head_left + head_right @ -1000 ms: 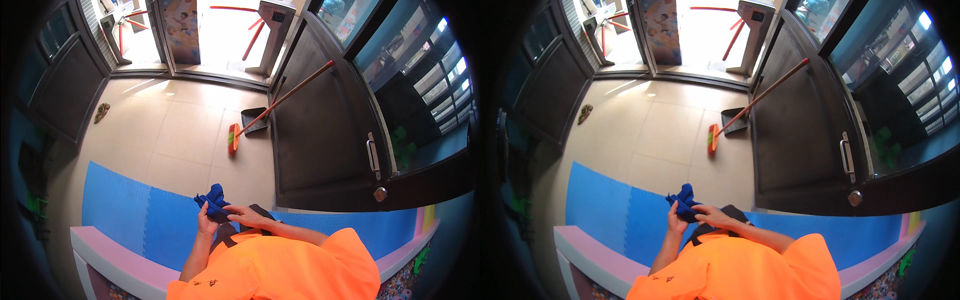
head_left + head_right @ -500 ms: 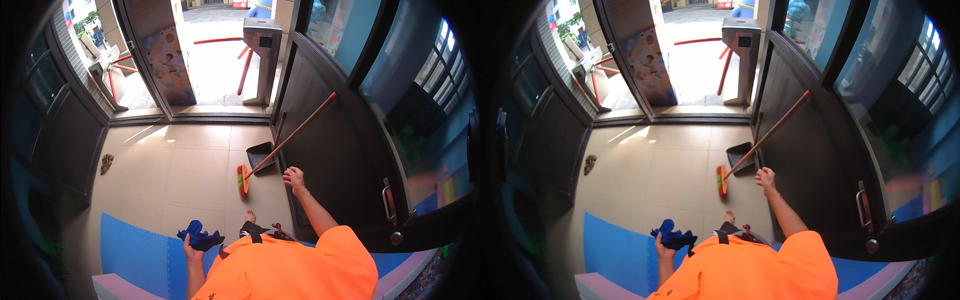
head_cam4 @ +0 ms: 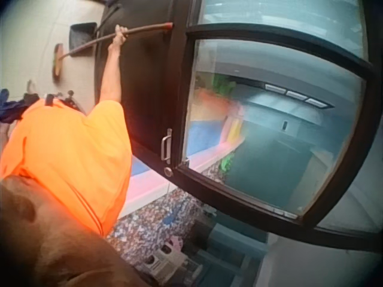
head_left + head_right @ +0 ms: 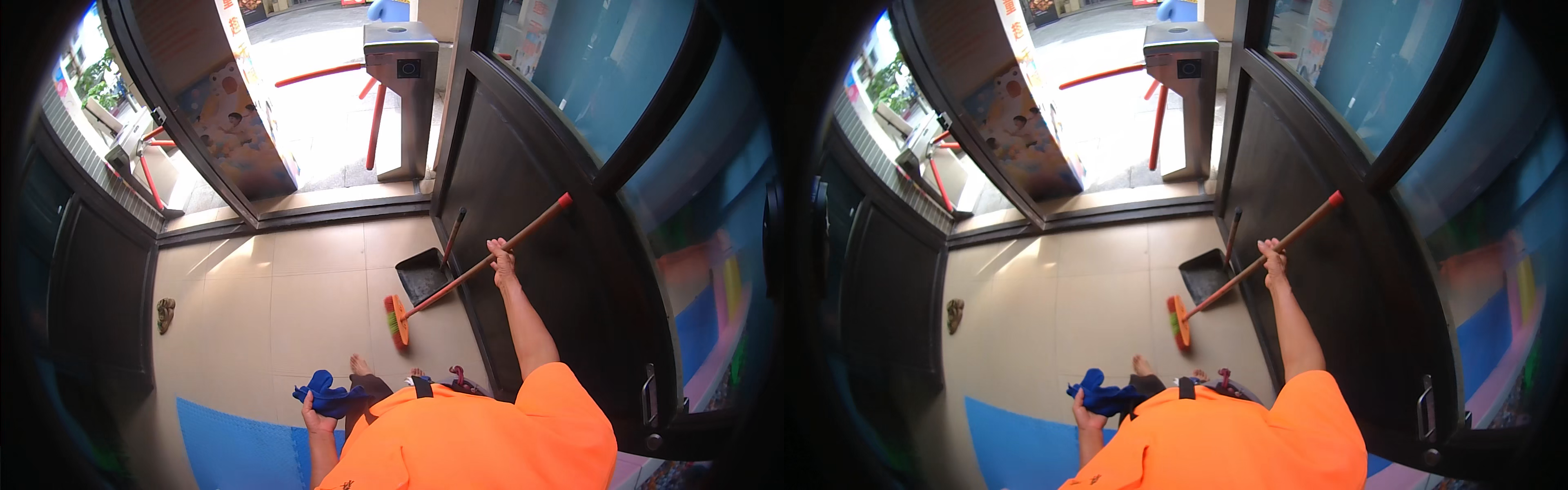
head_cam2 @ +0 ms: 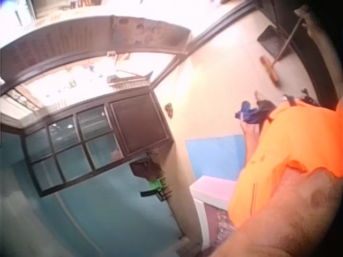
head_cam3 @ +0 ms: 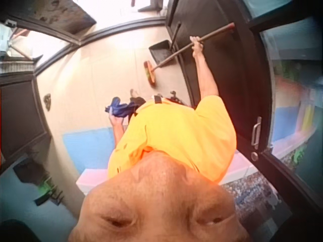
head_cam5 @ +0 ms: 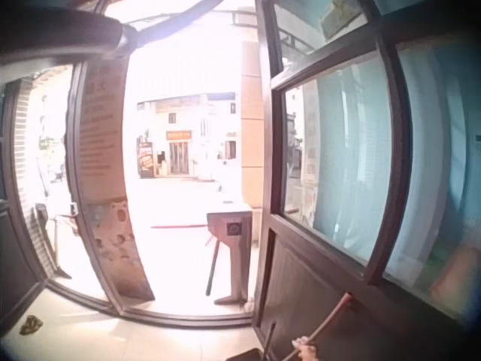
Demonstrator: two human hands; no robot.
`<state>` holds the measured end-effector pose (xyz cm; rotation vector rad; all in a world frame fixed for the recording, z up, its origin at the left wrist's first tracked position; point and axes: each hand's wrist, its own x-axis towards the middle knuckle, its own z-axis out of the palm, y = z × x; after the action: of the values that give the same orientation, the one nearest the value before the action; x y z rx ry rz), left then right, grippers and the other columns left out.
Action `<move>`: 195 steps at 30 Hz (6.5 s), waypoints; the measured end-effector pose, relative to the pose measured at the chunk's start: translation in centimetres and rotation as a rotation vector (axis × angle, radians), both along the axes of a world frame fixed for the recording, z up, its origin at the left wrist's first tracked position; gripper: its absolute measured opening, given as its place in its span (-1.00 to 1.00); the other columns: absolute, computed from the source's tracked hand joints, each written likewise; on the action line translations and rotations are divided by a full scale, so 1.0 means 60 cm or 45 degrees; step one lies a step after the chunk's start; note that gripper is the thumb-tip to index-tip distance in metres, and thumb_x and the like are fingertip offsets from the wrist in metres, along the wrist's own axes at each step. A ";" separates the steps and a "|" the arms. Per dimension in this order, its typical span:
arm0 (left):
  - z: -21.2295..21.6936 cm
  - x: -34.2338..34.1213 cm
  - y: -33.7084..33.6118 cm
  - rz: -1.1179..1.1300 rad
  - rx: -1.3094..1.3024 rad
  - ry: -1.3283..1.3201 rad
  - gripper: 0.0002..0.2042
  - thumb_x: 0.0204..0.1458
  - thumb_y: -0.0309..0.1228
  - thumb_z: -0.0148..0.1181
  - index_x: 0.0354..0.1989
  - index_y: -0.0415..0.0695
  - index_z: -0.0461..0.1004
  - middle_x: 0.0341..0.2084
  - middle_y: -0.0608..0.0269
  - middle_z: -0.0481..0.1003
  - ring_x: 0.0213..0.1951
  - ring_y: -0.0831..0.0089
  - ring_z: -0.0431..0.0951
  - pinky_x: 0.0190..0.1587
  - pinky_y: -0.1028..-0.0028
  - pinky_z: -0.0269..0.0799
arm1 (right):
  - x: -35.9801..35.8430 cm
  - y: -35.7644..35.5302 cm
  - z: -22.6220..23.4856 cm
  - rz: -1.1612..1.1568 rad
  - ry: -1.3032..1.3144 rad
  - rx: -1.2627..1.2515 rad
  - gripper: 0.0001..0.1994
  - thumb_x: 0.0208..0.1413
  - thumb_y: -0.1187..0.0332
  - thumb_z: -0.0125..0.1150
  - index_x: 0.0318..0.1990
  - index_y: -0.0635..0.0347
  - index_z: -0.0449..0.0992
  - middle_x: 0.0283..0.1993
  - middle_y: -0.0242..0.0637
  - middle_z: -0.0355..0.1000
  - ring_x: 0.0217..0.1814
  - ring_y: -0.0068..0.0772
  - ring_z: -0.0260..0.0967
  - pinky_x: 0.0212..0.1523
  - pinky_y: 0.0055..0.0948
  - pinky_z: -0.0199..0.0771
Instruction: The person cleans a glass door frame using a blue cloth, wiping the metal edges and glass surface. After cleaning, the person puts on sandals and proceeds to sweep the floor with a broom and dustpan.
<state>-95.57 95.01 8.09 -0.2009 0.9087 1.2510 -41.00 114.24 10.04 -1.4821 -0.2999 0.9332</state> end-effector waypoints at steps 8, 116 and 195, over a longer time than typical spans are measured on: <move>-0.024 -0.041 0.239 -0.255 0.041 -0.016 -0.55 0.05 -0.20 0.03 0.04 -0.24 0.31 -0.13 -0.02 0.45 -0.11 0.06 0.46 0.05 0.04 0.31 | -0.123 0.064 0.005 -0.093 0.055 0.358 -0.73 0.03 0.27 0.26 -0.63 0.16 0.45 -0.69 -0.44 0.33 -0.63 -0.61 0.29 -0.45 -0.57 0.35; 0.013 0.211 0.513 -0.588 0.134 1.127 -0.88 -0.05 -0.47 0.10 -0.46 -0.27 0.49 -0.56 0.36 0.46 -0.54 0.62 0.39 -0.48 0.56 0.32 | -0.001 0.294 0.067 0.503 -0.174 0.108 -0.86 0.04 0.37 0.14 -0.45 0.26 0.43 -0.48 -0.23 0.48 -0.41 -0.44 0.45 -0.19 -0.44 0.40; -0.120 0.027 0.248 -0.740 -0.791 1.773 -0.57 -0.12 -0.03 0.12 -0.34 -0.19 0.57 -0.39 0.01 0.55 -0.31 0.19 0.56 -0.25 0.27 0.43 | -0.061 0.431 -0.101 2.246 -2.200 -1.297 -0.70 0.00 0.28 0.07 -0.10 0.08 0.54 -0.05 -0.21 0.47 -0.02 -0.13 0.43 -0.12 0.18 0.39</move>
<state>-93.92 109.87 0.88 0.5107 2.3338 0.3735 -44.64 140.09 4.00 -2.5060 -3.1127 0.6364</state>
